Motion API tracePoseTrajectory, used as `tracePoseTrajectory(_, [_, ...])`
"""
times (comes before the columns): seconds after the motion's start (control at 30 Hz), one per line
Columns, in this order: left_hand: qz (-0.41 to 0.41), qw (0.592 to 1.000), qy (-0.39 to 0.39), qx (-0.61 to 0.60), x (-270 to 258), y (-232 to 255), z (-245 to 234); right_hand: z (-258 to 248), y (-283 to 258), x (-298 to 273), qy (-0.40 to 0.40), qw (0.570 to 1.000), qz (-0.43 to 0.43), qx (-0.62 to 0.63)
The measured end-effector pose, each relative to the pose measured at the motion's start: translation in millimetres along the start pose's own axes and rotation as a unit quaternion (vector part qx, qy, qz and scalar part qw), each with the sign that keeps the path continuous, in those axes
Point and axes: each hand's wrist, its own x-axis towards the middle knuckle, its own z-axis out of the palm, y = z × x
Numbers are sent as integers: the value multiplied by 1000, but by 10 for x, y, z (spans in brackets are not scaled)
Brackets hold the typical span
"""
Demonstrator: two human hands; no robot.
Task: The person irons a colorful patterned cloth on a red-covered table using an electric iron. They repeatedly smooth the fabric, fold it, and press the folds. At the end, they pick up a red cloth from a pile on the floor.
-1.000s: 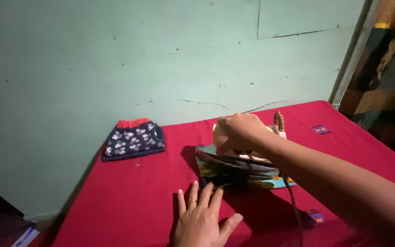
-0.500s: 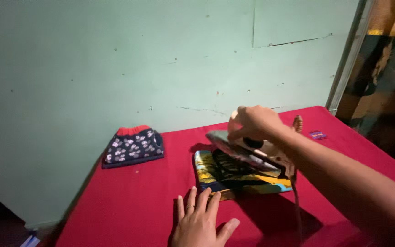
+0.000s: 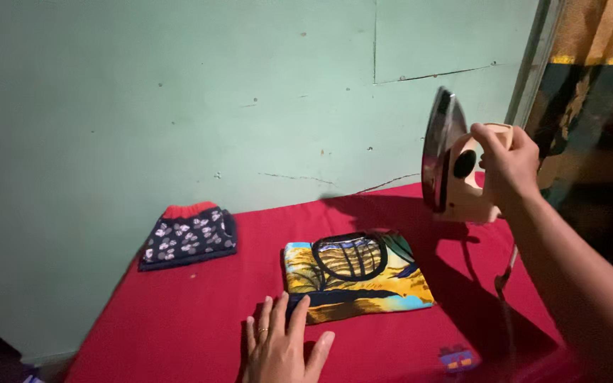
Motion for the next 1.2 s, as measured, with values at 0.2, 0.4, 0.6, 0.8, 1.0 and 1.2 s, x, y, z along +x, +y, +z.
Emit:
tracePoseTrajectory(0.2, [-15, 1000, -14, 23, 45, -10, 28, 223, 596, 187, 94, 979, -15, 180])
tracePoseTrajectory(0.4, [-35, 999, -21, 19, 97, -47, 117, 422, 964, 252, 94, 970, -126, 183])
tracePoseTrajectory(0.6, [-24, 999, -38, 11, 104, -60, 83, 598, 1022, 181, 69, 972, -103, 200])
tracePoseTrajectory(0.8, [-9, 999, -29, 12, 10, -10, -1, 504, 896, 7, 63, 988, -89, 110])
tracePoseTrajectory(1.0, [52, 992, 107, -40, -54, -61, 42, 112, 724, -20, 119, 967, -171, -148])
tracePoseTrajectory(1.2, [21, 917, 210, -340, 374, -284, -32, 64, 165, -839, -238, 903, 48, -353])
